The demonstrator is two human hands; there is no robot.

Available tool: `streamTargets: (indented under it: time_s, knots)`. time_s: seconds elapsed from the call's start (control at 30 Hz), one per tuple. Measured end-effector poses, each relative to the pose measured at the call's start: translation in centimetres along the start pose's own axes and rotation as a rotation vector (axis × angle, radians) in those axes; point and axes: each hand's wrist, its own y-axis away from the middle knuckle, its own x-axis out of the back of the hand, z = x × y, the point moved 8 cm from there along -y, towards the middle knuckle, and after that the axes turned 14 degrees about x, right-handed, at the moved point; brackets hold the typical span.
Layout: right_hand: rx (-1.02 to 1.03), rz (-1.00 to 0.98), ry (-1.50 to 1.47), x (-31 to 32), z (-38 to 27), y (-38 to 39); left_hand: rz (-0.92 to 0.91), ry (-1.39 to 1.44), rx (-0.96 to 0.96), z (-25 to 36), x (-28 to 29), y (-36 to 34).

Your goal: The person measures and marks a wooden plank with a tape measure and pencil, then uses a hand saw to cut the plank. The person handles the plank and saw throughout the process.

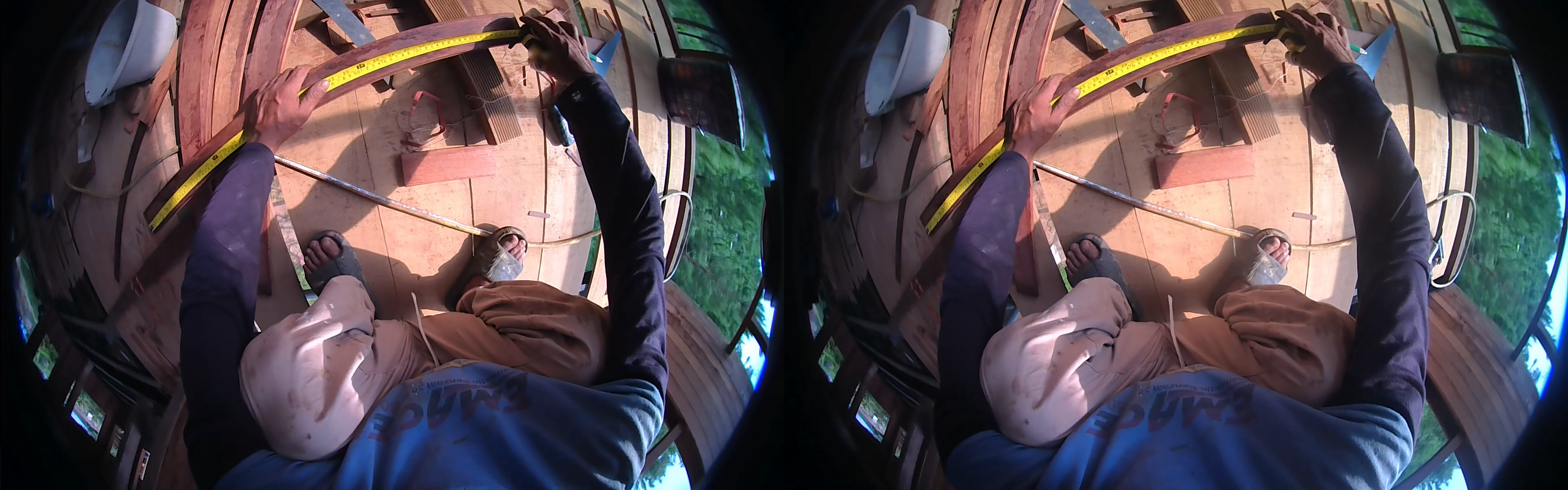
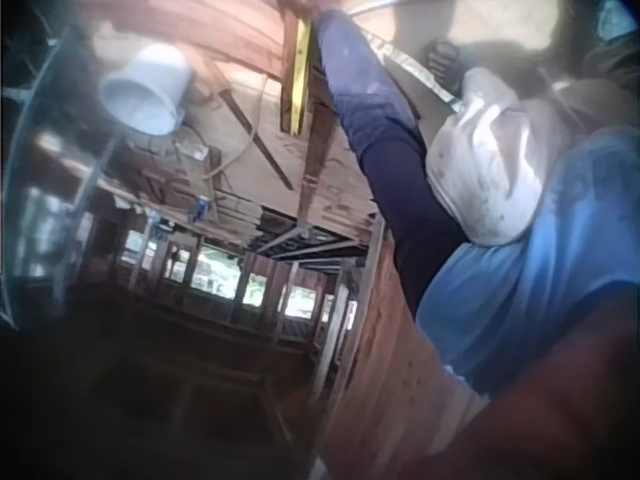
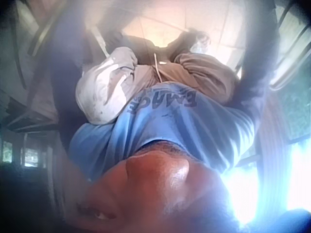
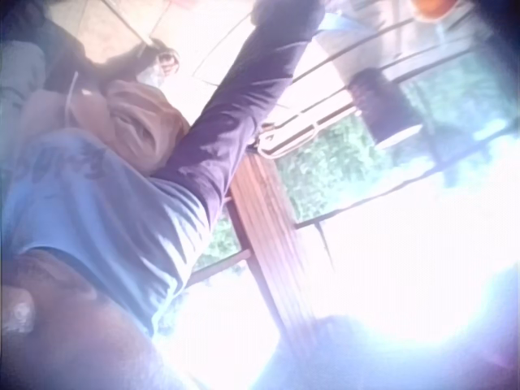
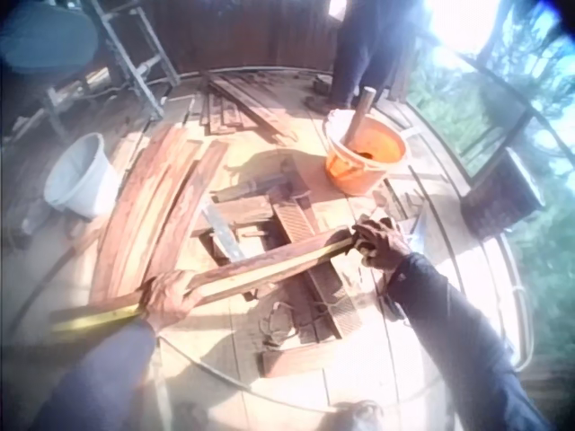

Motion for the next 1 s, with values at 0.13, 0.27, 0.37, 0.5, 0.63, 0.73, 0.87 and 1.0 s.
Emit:
streamTargets:
  time_s: [0.13,0.27,0.37,0.5,0.63,0.73,0.87,1.0]
  knots:
    - [-0.054,0.046,0.046,0.5,-1.4,1.0,-0.103,0.007,0.076,-0.1,-0.2,-0.5]
    - [-0.043,0.119,0.004,0.5,-2.3,1.4,-0.181,0.226,0.068,0.6,-1.3,-1.4]
    - [-0.097,0.126,0.066,-0.1,-2.2,1.6,-0.124,0.282,0.03,1.8,-2.3,-2.2]
    - [-0.164,0.164,0.108,-1.1,-2.3,2.2,-0.068,0.36,-0.025,3.6,-2.9,-2.8]
    - [-0.137,0.182,0.059,-2.2,-2.2,2.6,-0.168,0.434,0.022,4.4,-3.9,-3.6]
    - [-0.085,0.157,0.004,-2.9,-1.9,2.9,-0.203,0.35,0.084,4.0,-4.1,-4.5]
    - [-0.081,0.141,-0.043,-3.6,-1.6,3.2,-0.331,0.462,0.165,3.4,-4.9,-5.9]
    - [-0.086,0.115,-0.02,-4.6,-2.2,2.9,-0.389,0.421,0.157,3.4,-5.4,-6.2]
